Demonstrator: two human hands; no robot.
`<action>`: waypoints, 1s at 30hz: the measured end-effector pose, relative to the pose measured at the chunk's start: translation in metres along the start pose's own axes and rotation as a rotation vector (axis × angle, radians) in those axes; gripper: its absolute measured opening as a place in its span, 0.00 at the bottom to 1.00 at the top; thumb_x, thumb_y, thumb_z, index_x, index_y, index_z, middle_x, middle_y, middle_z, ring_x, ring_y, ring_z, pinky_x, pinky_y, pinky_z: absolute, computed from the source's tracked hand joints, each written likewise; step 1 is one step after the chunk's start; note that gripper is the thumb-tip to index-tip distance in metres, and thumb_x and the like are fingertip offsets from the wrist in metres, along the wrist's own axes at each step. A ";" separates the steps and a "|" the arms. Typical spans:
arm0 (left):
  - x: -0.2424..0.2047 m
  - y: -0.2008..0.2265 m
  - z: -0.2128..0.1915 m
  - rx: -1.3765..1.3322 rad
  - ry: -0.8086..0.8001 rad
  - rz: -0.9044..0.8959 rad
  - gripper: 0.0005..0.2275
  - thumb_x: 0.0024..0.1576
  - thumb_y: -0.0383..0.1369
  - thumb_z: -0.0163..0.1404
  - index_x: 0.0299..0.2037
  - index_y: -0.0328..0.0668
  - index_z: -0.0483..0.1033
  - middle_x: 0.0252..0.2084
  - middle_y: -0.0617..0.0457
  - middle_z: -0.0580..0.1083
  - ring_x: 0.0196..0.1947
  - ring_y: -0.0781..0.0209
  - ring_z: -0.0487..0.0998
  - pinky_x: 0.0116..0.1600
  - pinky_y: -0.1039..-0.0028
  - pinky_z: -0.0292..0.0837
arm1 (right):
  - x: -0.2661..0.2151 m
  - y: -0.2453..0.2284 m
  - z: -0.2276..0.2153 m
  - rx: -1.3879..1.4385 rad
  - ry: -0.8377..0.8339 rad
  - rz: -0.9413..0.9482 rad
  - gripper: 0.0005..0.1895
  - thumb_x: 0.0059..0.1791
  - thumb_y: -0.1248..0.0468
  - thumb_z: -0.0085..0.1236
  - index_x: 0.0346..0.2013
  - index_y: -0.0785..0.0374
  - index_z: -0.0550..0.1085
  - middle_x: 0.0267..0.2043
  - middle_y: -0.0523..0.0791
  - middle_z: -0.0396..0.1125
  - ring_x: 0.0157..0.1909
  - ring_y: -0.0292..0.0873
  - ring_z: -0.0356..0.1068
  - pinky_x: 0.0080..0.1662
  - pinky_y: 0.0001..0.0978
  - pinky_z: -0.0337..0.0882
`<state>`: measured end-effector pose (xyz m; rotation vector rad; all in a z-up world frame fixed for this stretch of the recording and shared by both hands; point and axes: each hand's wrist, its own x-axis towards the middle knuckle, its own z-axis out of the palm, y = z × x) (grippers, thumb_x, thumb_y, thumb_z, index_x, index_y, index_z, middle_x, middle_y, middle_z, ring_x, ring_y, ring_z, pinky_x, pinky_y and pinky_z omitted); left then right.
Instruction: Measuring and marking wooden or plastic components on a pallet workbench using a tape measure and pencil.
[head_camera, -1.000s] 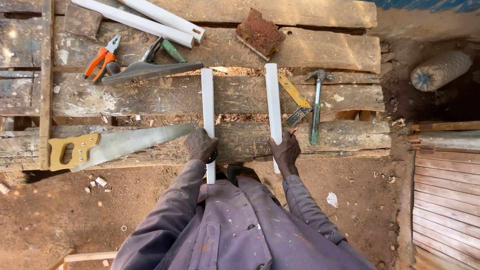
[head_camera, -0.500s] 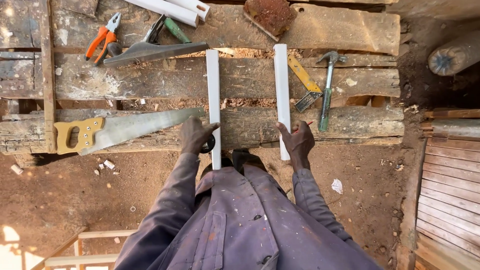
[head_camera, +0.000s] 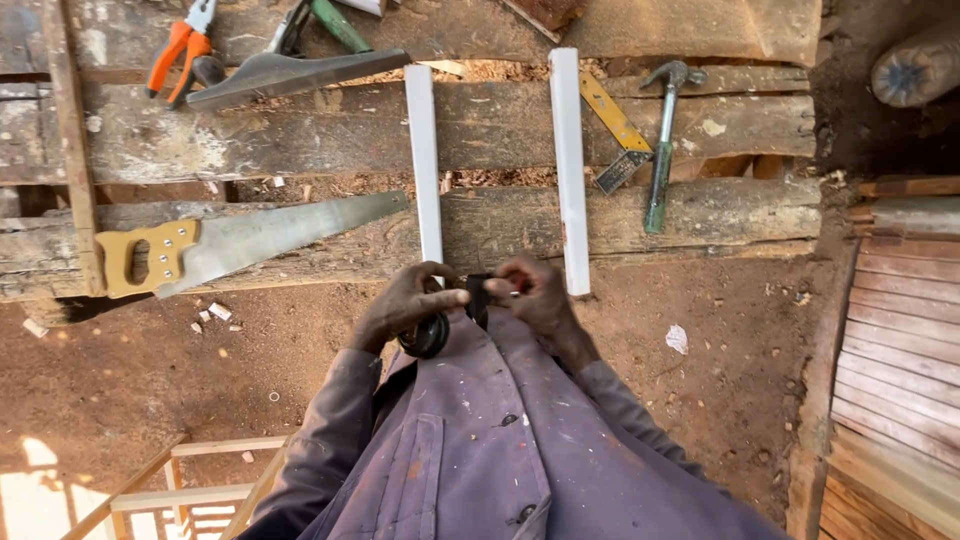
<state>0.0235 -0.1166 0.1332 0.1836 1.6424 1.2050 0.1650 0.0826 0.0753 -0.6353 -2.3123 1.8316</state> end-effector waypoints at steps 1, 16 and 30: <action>0.004 -0.003 0.010 -0.001 -0.012 -0.001 0.32 0.47 0.42 0.70 0.57 0.25 0.75 0.31 0.37 0.78 0.33 0.51 0.81 0.41 0.68 0.74 | 0.002 -0.016 0.007 -0.005 0.008 0.006 0.10 0.44 0.62 0.72 0.36 0.62 0.80 0.23 0.53 0.72 0.26 0.44 0.71 0.29 0.35 0.72; -0.017 0.004 0.034 -0.379 -0.205 0.073 0.33 0.52 0.38 0.64 0.67 0.33 0.67 0.39 0.41 0.78 0.43 0.54 0.81 0.49 0.66 0.78 | -0.019 -0.038 0.016 0.595 -0.196 0.255 0.21 0.44 0.72 0.72 0.47 0.76 0.74 0.31 0.56 0.76 0.30 0.41 0.78 0.30 0.26 0.79; 0.000 -0.041 -0.008 0.173 -0.075 -0.040 0.15 0.46 0.41 0.67 0.41 0.44 0.87 0.28 0.46 0.79 0.35 0.57 0.80 0.43 0.68 0.73 | -0.029 0.000 -0.042 0.551 0.282 0.161 0.18 0.42 0.73 0.71 0.44 0.73 0.76 0.29 0.53 0.72 0.23 0.43 0.74 0.25 0.32 0.80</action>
